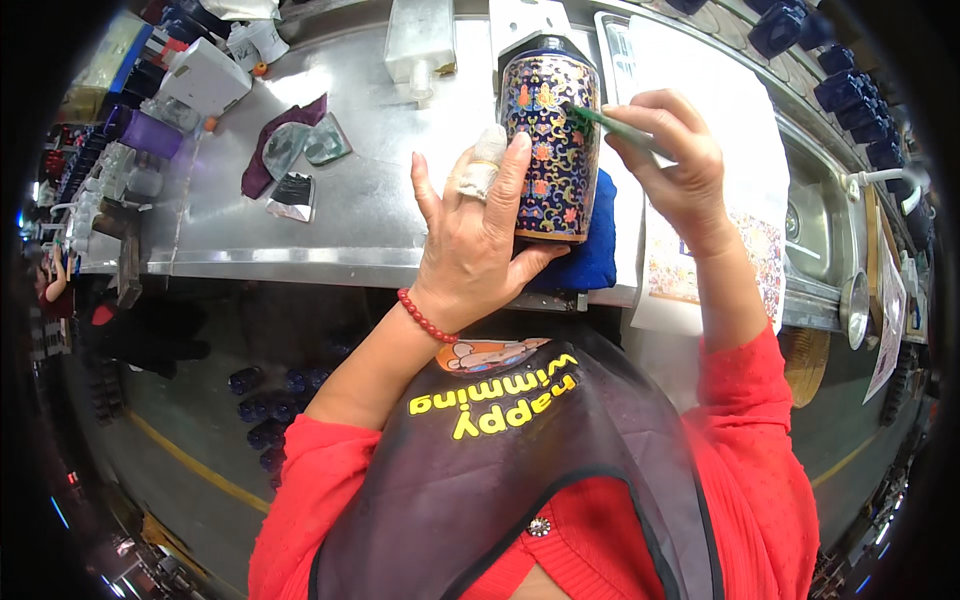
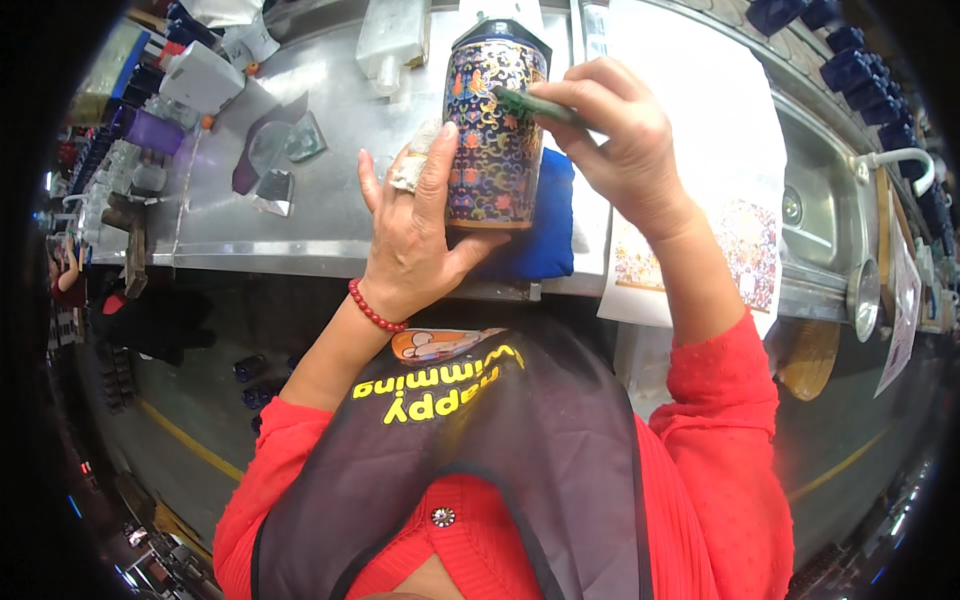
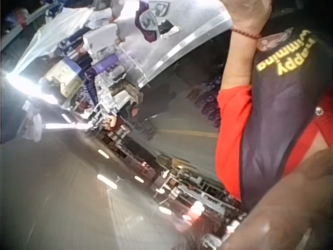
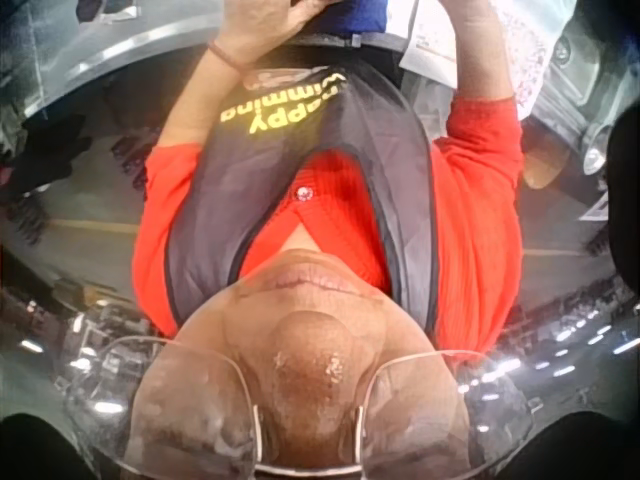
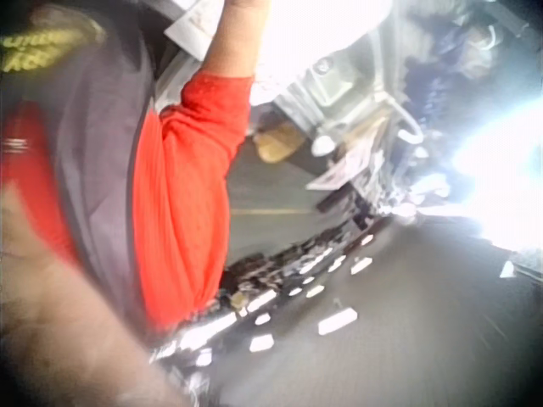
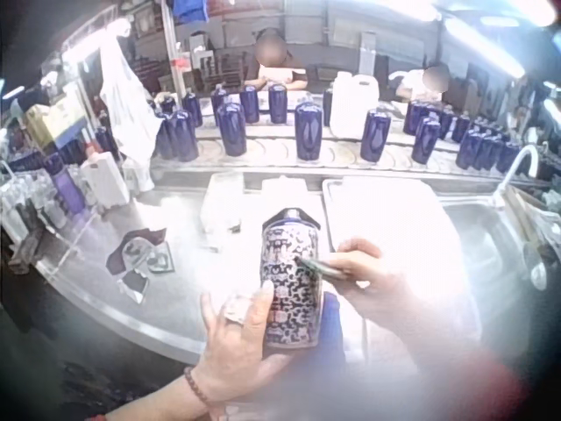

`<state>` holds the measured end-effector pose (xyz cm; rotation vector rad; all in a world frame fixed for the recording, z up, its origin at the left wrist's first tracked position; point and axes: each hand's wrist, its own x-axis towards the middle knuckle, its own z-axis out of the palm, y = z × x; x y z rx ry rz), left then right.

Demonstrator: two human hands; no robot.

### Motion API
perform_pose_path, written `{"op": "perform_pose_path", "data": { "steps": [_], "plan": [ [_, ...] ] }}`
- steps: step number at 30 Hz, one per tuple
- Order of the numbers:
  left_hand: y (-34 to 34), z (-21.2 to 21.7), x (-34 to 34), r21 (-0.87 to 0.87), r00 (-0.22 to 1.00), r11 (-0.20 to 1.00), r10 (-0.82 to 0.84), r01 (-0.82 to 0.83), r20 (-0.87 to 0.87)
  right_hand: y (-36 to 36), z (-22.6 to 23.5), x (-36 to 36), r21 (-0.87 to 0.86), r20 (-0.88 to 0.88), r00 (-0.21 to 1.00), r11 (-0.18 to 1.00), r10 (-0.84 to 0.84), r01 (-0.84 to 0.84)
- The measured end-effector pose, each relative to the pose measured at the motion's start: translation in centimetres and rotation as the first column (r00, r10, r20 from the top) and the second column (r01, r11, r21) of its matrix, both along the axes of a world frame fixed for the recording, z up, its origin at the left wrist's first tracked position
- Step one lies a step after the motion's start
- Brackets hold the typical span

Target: The person applies a decorative sticker to a dark blue cylindrical container, smoothing it with a green plastic card and fingers to remove air bubbles. They rotate the container to align and press the sticker edges, then place the finished container on a nearby surface.

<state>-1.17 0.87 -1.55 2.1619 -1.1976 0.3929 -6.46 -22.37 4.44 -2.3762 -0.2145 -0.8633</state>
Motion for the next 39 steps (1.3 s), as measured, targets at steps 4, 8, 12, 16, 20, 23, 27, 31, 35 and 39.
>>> {"op": "perform_pose_path", "data": {
  "steps": [4,8,12,16,20,23,27,31,35,39],
  "plan": [
    [-0.2,0.3,0.8,0.05,0.999,0.999,0.019,-0.02,0.031,0.9,0.9,-1.4,-0.067,-0.185,0.787,0.792,0.588,-0.607],
    [-0.3,0.1,0.8,-0.001,1.0,1.0,0.012,-0.012,0.011,-0.5,1.7,2.0,0.558,-0.404,0.846,0.826,0.348,-0.073],
    [-0.1,0.1,0.6,-0.009,1.0,1.0,0.014,-0.014,0.023,0.8,2.6,3.1,-0.423,0.013,0.946,0.859,0.324,-0.288],
    [-0.1,0.0,0.3,-0.062,0.999,0.998,0.009,-0.012,-0.049,0.3,4.2,5.5,0.156,-0.353,0.869,0.938,0.346,-0.31],
    [0.1,-0.3,0.3,0.012,0.999,1.0,0.027,-0.027,-0.031,0.5,4.0,5.7,-0.511,-0.007,0.99,0.85,0.142,-0.126],
    [0.1,-0.9,0.6,-0.02,1.0,1.0,0.008,-0.009,-0.017,-0.2,2.6,4.2,-0.102,-0.253,0.782,0.788,0.57,-0.608],
    [0.5,-0.8,0.6,-0.014,0.997,1.0,-0.008,0.007,-0.08,-1.3,1.1,5.1,-0.034,0.009,0.994,0.993,0.112,-0.112],
    [0.3,0.0,0.4,0.004,0.996,1.0,-0.012,0.013,-0.085,0.7,3.0,2.1,-0.259,-0.157,0.855,0.814,0.495,-0.519],
    [-0.4,0.5,-0.2,0.055,0.999,0.997,0.052,-0.052,0.003,-0.8,3.7,4.9,0.561,-0.4,0.848,0.825,0.348,-0.074],
    [-0.2,0.1,0.2,0.048,0.999,0.998,0.044,-0.044,0.012,-0.1,1.3,3.9,-0.454,0.145,0.952,0.873,0.269,-0.178]
  ]
}}
